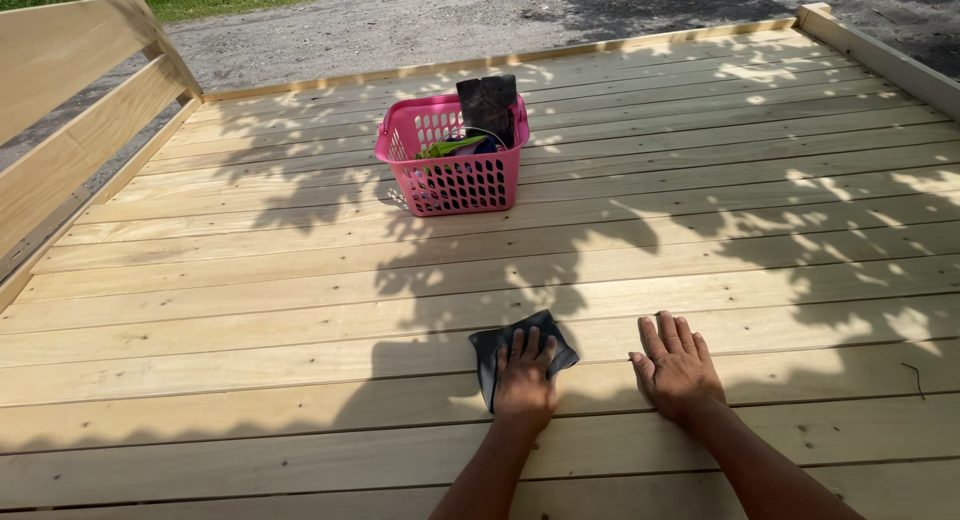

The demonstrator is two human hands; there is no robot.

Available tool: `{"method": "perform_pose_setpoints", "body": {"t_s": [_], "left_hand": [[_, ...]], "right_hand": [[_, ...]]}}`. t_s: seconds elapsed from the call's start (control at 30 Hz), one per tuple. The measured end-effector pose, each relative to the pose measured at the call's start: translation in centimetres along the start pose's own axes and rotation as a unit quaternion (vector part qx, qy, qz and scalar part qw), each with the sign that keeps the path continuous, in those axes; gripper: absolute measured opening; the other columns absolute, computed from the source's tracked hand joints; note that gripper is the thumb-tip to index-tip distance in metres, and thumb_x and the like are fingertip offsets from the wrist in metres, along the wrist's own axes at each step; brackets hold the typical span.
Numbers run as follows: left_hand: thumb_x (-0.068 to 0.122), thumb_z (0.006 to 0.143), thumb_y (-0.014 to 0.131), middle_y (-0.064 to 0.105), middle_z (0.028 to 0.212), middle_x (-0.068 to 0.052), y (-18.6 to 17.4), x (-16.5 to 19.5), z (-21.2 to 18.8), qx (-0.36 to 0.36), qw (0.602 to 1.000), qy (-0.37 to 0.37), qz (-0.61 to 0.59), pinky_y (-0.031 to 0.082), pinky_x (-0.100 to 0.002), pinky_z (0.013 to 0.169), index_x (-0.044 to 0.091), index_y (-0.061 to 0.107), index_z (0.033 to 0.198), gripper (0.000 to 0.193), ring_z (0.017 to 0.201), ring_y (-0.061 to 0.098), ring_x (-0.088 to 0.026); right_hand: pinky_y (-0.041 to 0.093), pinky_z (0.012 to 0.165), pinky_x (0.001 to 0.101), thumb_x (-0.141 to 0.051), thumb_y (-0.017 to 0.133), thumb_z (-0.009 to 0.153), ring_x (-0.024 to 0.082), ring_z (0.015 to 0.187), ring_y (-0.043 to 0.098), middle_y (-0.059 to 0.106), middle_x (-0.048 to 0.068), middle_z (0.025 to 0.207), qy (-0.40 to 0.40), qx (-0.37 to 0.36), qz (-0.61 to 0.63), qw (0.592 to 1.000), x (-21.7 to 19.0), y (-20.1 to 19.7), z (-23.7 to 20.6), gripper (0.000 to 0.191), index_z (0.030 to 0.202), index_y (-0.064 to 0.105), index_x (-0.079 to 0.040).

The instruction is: The person sands the slatted surface of a wooden bed frame by hand using a sanding block, working across the planks. They then use a file and a chisel to smooth the wooden edge rail and joints along the frame's border.

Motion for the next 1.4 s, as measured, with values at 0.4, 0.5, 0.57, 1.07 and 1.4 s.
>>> {"method": "perform_pose_setpoints", "body": {"t_s": [0.4,0.5,0.57,1.07,1.4], "left_hand": [[0.032,0.098,0.053,0.031,0.165,-0.010,-9.5,-20.4,0.0,0.048,0.953,-0.282,0.098,0.019,-0.056,0.122,0.021,0.042,0.154,0.058,0.154,0.023,-0.034],[0.022,0.093,0.057,0.030,0.166,-0.011,-4.7,-11.5,4.2,0.003,0.990,-0.135,0.044,0.016,-0.054,0.124,0.018,0.041,0.155,0.063,0.154,0.021,-0.034],[0.024,0.095,0.058,0.026,0.167,-0.008,-2.2,-7.3,5.8,-0.055,0.997,-0.057,0.020,0.013,-0.053,0.125,0.020,0.039,0.155,0.063,0.155,0.018,-0.032],[0.013,0.091,0.052,0.027,0.167,-0.013,-1.4,-7.4,14.7,-0.039,0.997,-0.072,-0.009,0.012,-0.054,0.125,0.013,0.044,0.153,0.062,0.155,0.018,-0.036],[0.021,0.093,0.054,0.034,0.163,-0.009,-6.1,-23.8,19.1,0.059,0.972,-0.225,0.044,0.020,-0.055,0.122,0.018,0.048,0.150,0.058,0.153,0.026,-0.033]], "right_hand": [[0.005,0.124,0.0457,-0.060,0.014,0.102,0.029,0.156,0.000,0.001,0.008,0.171,0.046,-0.069,-0.030,0.996,-2.0,-0.6,3.3,0.071,0.163,0.005,-0.024],[0.006,0.124,0.0447,-0.061,0.013,0.103,0.029,0.156,0.003,0.004,0.009,0.171,0.015,-0.047,-0.022,0.999,-5.2,-0.2,5.3,0.075,0.164,0.006,-0.018],[0.005,0.125,0.0442,-0.062,0.012,0.103,0.029,0.156,0.003,0.003,0.009,0.171,0.004,-0.052,-0.036,0.998,-6.3,-0.3,6.4,0.076,0.164,0.005,-0.018],[0.006,0.125,0.0454,-0.065,0.015,0.100,0.028,0.156,0.003,0.002,0.005,0.171,0.016,-0.076,-0.054,0.996,-8.1,-0.8,10.6,0.075,0.164,0.005,-0.027],[0.009,0.124,0.0464,-0.068,0.017,0.099,0.028,0.156,0.006,0.007,0.005,0.171,0.075,-0.036,-0.056,0.995,-1.9,1.4,14.0,0.075,0.163,0.009,-0.030]]}}
Point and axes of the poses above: each hand's wrist, its own z-axis towards the middle knuckle, its own y-axis out of the palm, x = y × z, the point moved 2 cm from there along z, towards the middle knuckle
